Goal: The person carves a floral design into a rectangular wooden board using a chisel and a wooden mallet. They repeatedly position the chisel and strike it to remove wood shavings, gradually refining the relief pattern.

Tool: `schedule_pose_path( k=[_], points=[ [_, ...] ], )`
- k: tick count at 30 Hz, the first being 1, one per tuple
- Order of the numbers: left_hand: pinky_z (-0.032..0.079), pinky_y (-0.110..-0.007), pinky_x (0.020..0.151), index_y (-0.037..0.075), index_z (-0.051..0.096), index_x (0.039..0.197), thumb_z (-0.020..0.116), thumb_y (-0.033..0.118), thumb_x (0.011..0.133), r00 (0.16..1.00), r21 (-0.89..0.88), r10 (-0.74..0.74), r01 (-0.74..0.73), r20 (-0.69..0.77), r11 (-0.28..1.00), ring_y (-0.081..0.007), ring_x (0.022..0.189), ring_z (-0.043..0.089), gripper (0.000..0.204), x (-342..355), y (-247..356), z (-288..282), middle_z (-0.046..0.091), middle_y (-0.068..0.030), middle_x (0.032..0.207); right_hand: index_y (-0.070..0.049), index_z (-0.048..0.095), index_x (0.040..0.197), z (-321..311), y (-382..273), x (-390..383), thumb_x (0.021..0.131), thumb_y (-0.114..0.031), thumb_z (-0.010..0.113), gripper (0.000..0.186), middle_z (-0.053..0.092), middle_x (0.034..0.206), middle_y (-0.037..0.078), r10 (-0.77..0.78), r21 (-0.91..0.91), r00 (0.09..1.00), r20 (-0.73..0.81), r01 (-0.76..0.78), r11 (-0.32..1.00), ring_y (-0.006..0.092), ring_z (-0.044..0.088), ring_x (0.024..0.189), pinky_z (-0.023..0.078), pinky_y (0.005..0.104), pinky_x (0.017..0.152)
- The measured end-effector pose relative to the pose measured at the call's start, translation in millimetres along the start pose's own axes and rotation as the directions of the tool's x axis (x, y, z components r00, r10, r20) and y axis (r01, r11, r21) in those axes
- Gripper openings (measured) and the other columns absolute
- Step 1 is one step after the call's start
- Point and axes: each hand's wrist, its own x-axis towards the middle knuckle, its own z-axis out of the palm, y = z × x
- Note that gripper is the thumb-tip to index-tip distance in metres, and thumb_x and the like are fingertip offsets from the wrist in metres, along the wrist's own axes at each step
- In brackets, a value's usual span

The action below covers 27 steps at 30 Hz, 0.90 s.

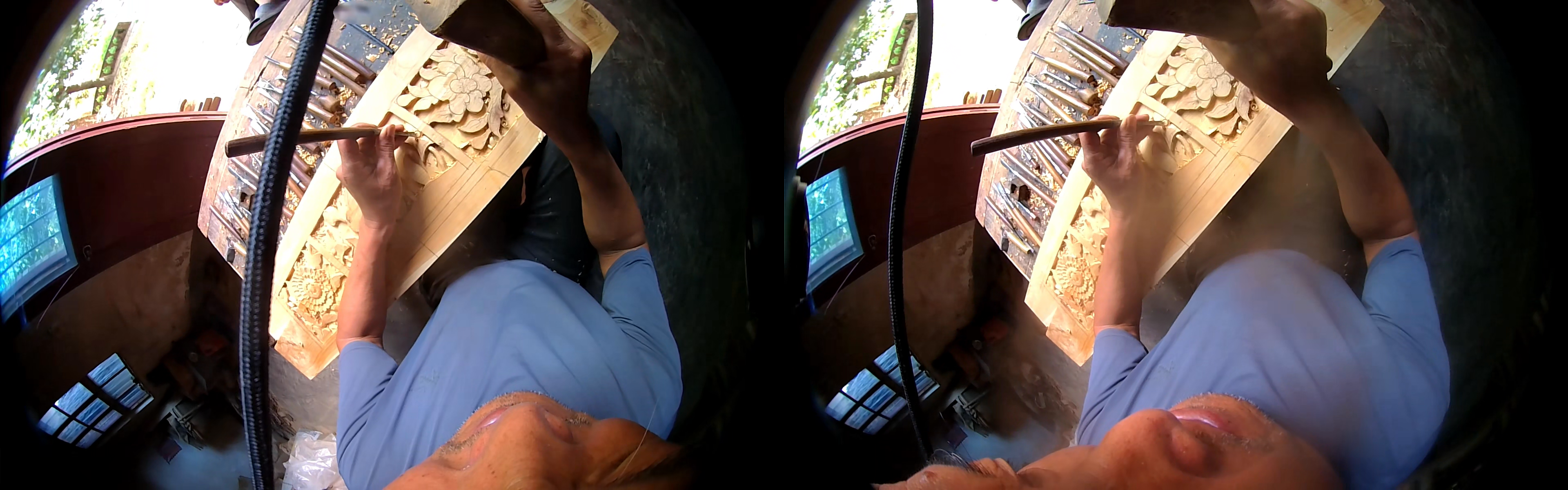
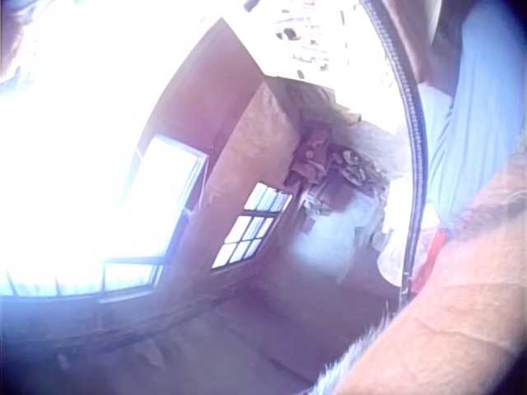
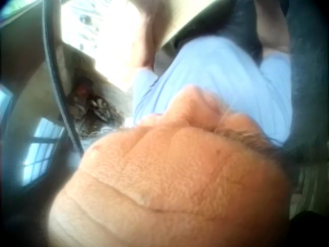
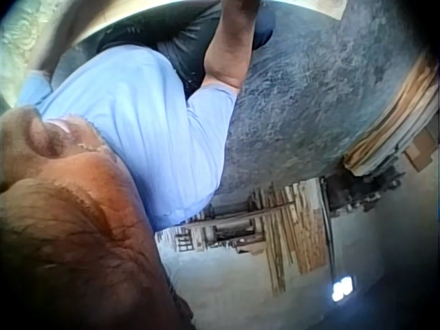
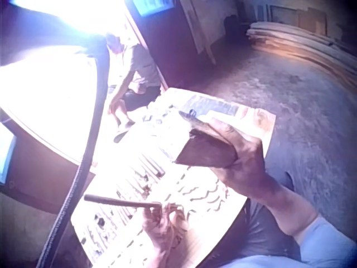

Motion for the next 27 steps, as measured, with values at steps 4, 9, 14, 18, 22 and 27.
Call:
schedule_pose_path(
  k=[4, 9, 14, 18, 22, 27],
  points=[
    [0.061, -0.029, 0.069, 0.007, 0.055, 0.112, 0.068, -0.001, 0.099, 1.0, 0.073, 0.027, -0.027, 0.0, 0.997, -0.0155, 0.082, 0.071, 0.019, 1.3, 1.2, 2.0, 0.071, -0.0111, 0.099, 0.002, 0.065, 0.132, -1.2, -4.2, -2.4, 0.076, -0.001, 0.086, 0.06, 0.074, 0.119, 0.021, 0.091, 0.071, 0.996, 0.022, -0.092, 0.993, 0.0307, 0.073, 0.11, 0.057, 0.04, 0.097],
    [0.06, -0.032, 0.061, 0.003, 0.059, 0.107, 0.076, 0.008, 0.096, 0.903, 0.551, 0.306, -0.427, 0.301, 0.717, -0.0198, 0.073, 0.077, 0.021, 19.5, 12.8, -2.0, 0.076, -0.0123, 0.08, 0.002, 0.065, 0.132, -7.1, -12.1, 9.5, 0.074, -0.001, 0.086, 0.061, 0.075, 0.118, 0.021, -0.041, -0.063, 0.999, 0.016, 0.042, 0.997, 0.0306, 0.075, 0.106, 0.058, 0.0389, 0.093],
    [0.056, -0.038, 0.055, 0.005, 0.06, 0.098, 0.079, 0.011, 0.092, 0.796, 0.596, 0.347, -0.603, 0.496, 0.531, -0.0286, 0.066, 0.075, 0.02, 28.9, 29.0, 5.1, 0.075, -0.0119, 0.078, -0.003, 0.065, 0.135, -17.8, -24.3, 38.0, 0.074, -0.003, 0.087, 0.065, 0.076, 0.117, 0.018, -0.18, -0.081, 0.983, -0.025, 0.178, 0.981, 0.0275, 0.077, 0.099, 0.06, 0.0374, 0.089],
    [0.056, -0.037, 0.057, 0.005, 0.062, 0.101, 0.079, 0.011, 0.092, 0.79, 0.612, 0.295, -0.606, 0.537, 0.508, -0.0281, 0.068, 0.075, 0.02, 29.1, 35.9, 5.8, 0.076, -0.0107, 0.079, -0.005, 0.066, 0.135, -20.4, -28.8, 52.8, 0.073, -0.002, 0.084, 0.065, 0.076, 0.115, 0.018, -0.27, -0.05, 0.96, -0.069, 0.267, 0.962, 0.0299, 0.077, 0.096, 0.062, 0.0384, 0.085],
    [0.057, -0.037, 0.058, 0.007, 0.064, 0.105, 0.078, 0.011, 0.091, 0.759, 0.575, 0.325, -0.644, 0.564, 0.505, -0.0275, 0.069, 0.075, 0.02, 31.0, 33.6, 4.7, 0.076, -0.0099, 0.081, -0.006, 0.069, 0.132, -30.3, -39.0, 55.8, 0.07, 0.001, 0.08, 0.063, 0.076, 0.115, 0.018, -0.327, -0.177, 0.94, 0.092, 0.339, 0.924, 0.0326, 0.077, 0.097, 0.062, 0.041, 0.084],
    [0.057, -0.038, 0.058, 0.008, 0.066, 0.104, 0.077, 0.012, 0.092, 0.752, 0.589, 0.299, -0.65, 0.587, 0.48, -0.0271, 0.069, 0.075, 0.017, 30.0, 36.8, 6.1, 0.077, -0.0095, 0.081, -0.007, 0.07, 0.131, -25.4, -50.3, 53.0, 0.071, -0.002, 0.079, 0.061, 0.075, 0.114, 0.019, -0.228, -0.038, 0.973, -0.038, 0.227, 0.973, 0.0348, 0.076, 0.096, 0.061, 0.0418, 0.082]
  ],
)
